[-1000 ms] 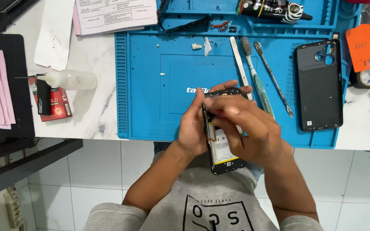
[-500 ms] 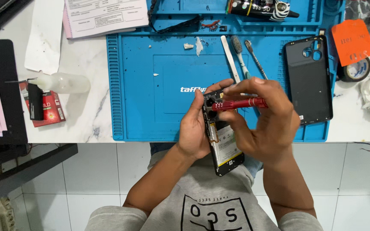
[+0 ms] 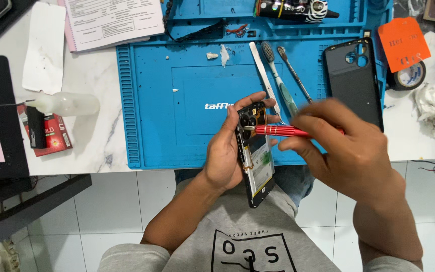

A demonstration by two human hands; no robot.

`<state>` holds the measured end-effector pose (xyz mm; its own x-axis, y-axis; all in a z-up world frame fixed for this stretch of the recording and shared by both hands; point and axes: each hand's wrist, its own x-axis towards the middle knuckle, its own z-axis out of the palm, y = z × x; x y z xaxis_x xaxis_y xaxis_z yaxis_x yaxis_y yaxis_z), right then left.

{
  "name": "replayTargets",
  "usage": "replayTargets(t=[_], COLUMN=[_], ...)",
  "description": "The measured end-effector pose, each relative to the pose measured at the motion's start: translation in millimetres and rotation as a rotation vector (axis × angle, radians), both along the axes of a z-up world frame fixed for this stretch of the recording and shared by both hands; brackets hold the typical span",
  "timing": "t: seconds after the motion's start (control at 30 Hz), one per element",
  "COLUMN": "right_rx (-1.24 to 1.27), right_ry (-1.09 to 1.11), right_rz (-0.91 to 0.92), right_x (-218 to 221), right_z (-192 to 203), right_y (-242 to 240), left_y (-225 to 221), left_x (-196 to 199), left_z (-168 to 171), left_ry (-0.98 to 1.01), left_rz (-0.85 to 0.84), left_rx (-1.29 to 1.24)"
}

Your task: The person uses a red screwdriver to remove screws from the internal frame of a disassembled smartphone. They then use a tissue to wipe the battery area and apply adhesive tape to the phone's edges. Finally, they pick up the phone's back cover and clean it with a toothbrush.

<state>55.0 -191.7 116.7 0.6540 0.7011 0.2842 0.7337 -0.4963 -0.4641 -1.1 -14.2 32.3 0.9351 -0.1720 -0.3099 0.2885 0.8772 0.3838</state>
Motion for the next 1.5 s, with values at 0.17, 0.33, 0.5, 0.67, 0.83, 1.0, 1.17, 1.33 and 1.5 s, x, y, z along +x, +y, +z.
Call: replayTargets(t=[0.17, 0.33, 0.5, 0.67, 0.83, 1.0, 1.17, 1.33, 1.5], right_rx=[-0.006, 0.020, -0.018, 0.063, 0.074, 0.012, 0.134, 0.106, 0.162], right_ry=[-0.086, 0.036, -0.042, -0.143, 0.014, -0.003, -0.099, -0.027, -0.158], right_rz=[0.011, 0.071, 0.062, 0.042, 0.081, 0.042, 0.028, 0.045, 0.023], right_x=[-6.1, -0.4, 4.0, 2.3, 1.7, 6.1, -1.5, -0.8, -2.7], right_z=[-6.2, 0.7, -0.3, -2.2, 2.3, 0.8, -5.3, -2.1, -1.9], right_y=[-7.1, -10.9, -11.2, -3.6, -4.1, -8.0, -3.2, -4.4, 4.2], left_y=[-1.7, -3.5, -2.8, -4.4, -3.0, -3.7, -4.7, -5.5, -5.8], left_x=[1.1, 2.9, 4.0, 4.3, 1.9, 4.2, 4.3, 5.1, 6.8], left_z=[7.4, 7.9, 9.8, 7.0, 8.5, 9.1, 5.8, 6.1, 6.4], left_ry=[0.001, 0.034, 0.057, 0.047, 0.025, 0.027, 0.035, 0.038, 0.029], left_rz=[-0.009, -0.046, -0.046, -0.014, -0.058, -0.031, -0.044, -0.039, -0.022], left_rx=[0.113, 0.157, 0.142, 0.099, 0.149, 0.136, 0.130, 0.127, 0.128])
